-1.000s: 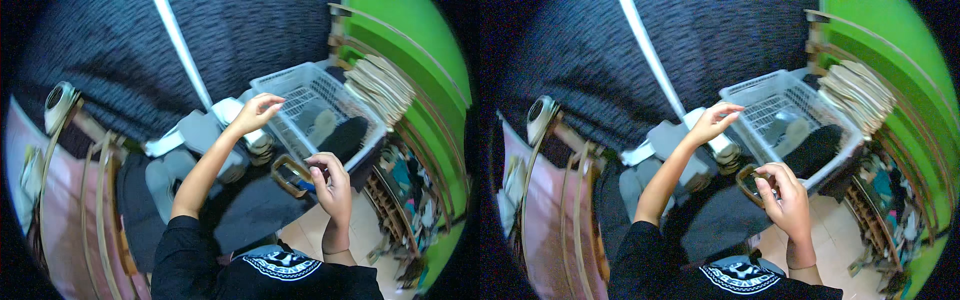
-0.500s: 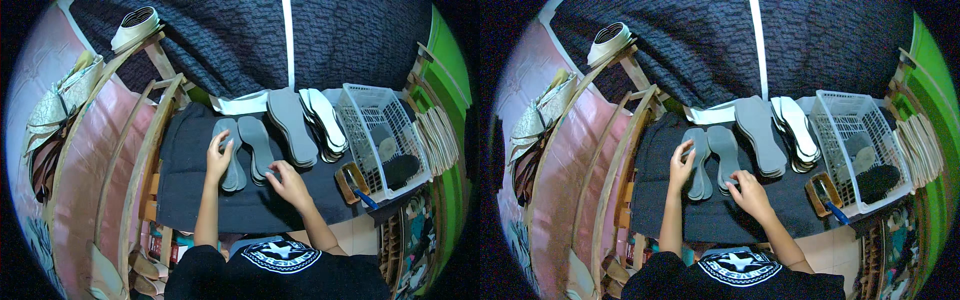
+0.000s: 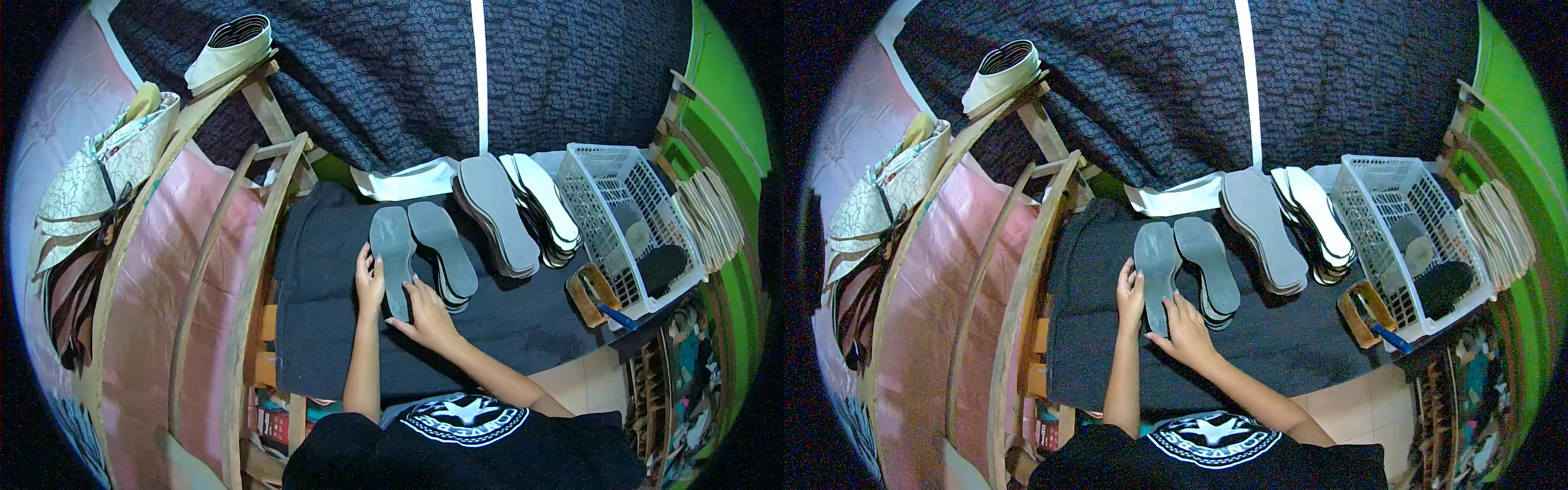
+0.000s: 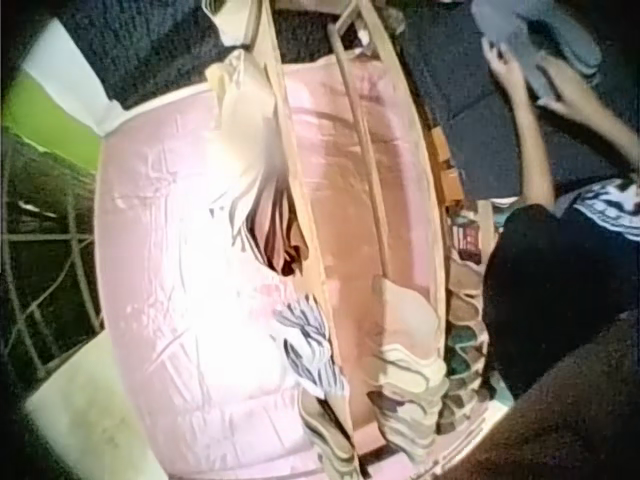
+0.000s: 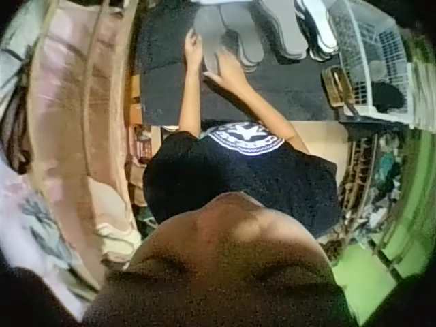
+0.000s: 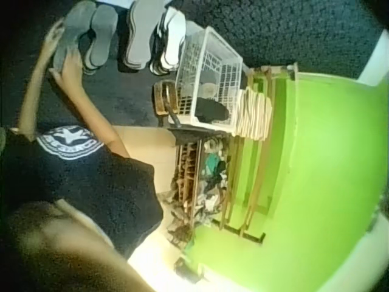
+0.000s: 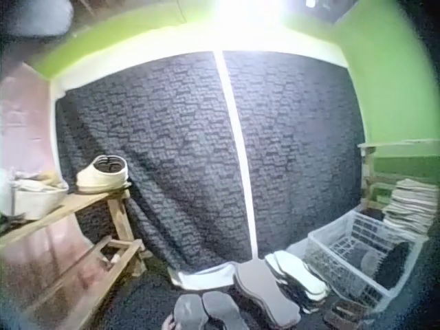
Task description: The person applies adhesive to shoe insoles using a small brush, places the coated insoles into a plastic basket, and picks up additional insoles from a stack to brush them.
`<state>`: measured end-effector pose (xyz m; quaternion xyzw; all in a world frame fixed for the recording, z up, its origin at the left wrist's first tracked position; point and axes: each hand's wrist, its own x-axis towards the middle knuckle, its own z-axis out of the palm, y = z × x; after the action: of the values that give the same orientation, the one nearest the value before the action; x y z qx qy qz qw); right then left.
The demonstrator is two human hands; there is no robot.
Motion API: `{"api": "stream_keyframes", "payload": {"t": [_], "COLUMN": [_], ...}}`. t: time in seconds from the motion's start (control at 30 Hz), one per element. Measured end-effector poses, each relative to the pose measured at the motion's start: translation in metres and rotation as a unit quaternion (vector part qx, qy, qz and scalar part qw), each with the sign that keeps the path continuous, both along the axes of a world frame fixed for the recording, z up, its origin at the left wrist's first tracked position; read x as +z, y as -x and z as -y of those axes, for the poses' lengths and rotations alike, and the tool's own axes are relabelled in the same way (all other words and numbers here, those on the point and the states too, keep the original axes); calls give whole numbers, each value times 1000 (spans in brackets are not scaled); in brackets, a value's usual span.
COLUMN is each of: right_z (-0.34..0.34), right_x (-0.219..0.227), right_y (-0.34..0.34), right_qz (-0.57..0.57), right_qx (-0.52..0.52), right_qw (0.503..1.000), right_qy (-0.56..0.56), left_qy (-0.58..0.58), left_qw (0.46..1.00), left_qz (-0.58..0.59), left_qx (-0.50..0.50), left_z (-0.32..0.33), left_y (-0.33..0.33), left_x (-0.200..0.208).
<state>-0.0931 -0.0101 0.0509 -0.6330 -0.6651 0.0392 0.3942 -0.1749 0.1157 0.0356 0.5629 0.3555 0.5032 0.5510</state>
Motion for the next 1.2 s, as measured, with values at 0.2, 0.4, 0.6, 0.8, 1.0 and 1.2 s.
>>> {"api": "stream_keyframes", "payload": {"t": [0.2, 0.4, 0.6, 0.8, 1.0, 1.2], "right_z": [-2, 9, 71, 155, 201, 238], "right_x": [0, 13, 40, 31, 17, 4], "right_y": [8, -2, -36, -81, -105, -118], "right_qz": [-16, -105, -132, -79, -3, -12], "right_qx": [-19, 12, 12, -159, -277, -321], "right_qw": [1000, 994, 991, 981, 955, 945], "right_qy": [-1, 12, 17, 77, 108, -61], "left_qy": [-88, -72, 19, 158, 230, 263], "left_qw": [996, 993, 982, 962, 924, 900], "left_qz": [-13, 97, 173, 142, 88, 61], "left_qx": [24, -11, -80, -173, -294, -341], "left_z": [-11, 8, 39, 98, 135, 150], "left_y": [2, -1, -12, -54, -88, -103], "left_x": [-14, 22, 52, 24, -11, -12]}}
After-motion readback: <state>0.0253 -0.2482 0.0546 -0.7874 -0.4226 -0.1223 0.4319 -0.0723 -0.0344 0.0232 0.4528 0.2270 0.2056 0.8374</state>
